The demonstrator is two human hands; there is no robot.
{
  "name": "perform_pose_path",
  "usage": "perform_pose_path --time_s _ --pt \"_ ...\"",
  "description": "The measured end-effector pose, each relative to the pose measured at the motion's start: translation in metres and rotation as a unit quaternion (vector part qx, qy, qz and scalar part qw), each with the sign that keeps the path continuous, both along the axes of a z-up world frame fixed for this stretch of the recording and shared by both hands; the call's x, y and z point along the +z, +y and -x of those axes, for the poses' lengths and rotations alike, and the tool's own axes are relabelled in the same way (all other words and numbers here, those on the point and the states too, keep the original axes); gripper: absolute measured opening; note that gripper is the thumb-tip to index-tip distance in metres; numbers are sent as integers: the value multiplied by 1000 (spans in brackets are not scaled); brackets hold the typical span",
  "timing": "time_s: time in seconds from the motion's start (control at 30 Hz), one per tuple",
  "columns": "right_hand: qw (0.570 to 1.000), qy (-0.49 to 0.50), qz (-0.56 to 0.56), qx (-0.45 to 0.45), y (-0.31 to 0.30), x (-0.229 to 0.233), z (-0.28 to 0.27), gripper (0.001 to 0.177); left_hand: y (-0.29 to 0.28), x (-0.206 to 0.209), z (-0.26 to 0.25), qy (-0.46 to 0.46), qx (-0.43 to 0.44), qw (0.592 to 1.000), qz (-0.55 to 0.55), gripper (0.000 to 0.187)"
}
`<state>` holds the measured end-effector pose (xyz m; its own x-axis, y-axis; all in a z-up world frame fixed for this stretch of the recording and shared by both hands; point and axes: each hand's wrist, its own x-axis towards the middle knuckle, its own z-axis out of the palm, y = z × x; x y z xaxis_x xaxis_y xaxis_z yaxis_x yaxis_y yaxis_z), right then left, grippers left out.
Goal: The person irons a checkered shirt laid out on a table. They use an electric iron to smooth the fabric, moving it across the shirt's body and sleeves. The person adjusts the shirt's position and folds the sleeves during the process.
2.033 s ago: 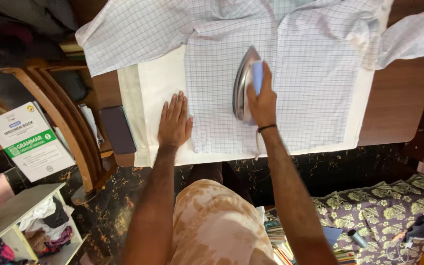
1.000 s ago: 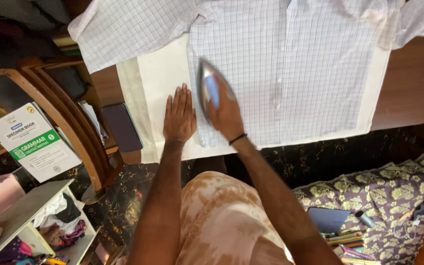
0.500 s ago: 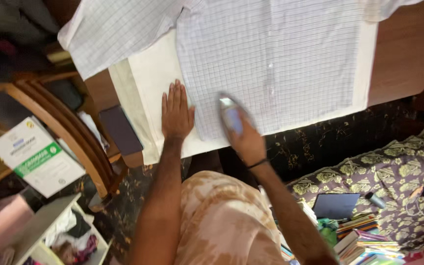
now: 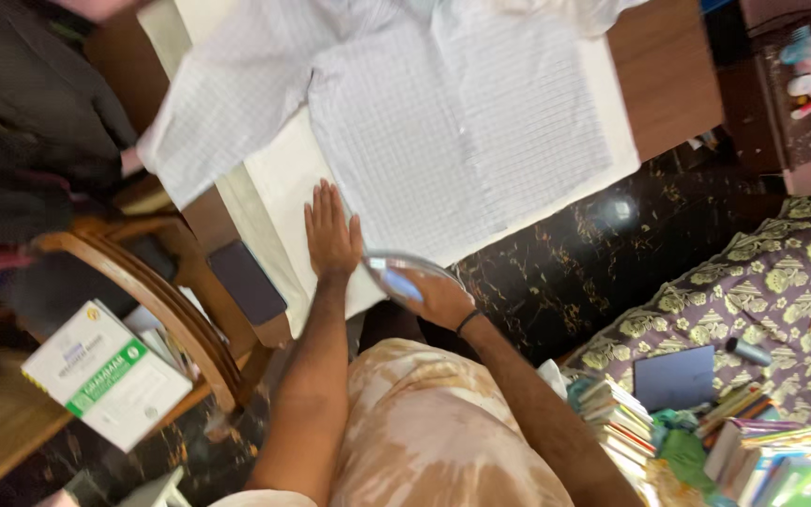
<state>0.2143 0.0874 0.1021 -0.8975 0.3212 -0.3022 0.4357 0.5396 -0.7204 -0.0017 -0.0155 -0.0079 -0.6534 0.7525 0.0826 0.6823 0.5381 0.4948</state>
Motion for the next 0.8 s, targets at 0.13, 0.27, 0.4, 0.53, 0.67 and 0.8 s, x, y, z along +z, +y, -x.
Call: perform_pose_path --time_s 0.13,0.27,0.4,0.53,0.67,0.8 --pt "1000 5 0 24 25 28 -40 56 0 6 5 -37 -10 999 -31 77" --pt "950 -197 23 -241 63 41 -132 54 0 16 9 -26 -52 998 2 101" --pt "901 -58 -114 -415 109 49 -233 43 6 24 10 0 -77 993 88 118" --pt "834 69 -56 -545 180 36 -304 26 14 17 13 -11 -83 982 169 125" --pt "781 215 -26 -586 259 35 -344 28 13 10 12 8 -84 984 159 125" --pt "730 400 86 -548 343 28 -342 47 22 21 7 -11 -60 970 235 123"
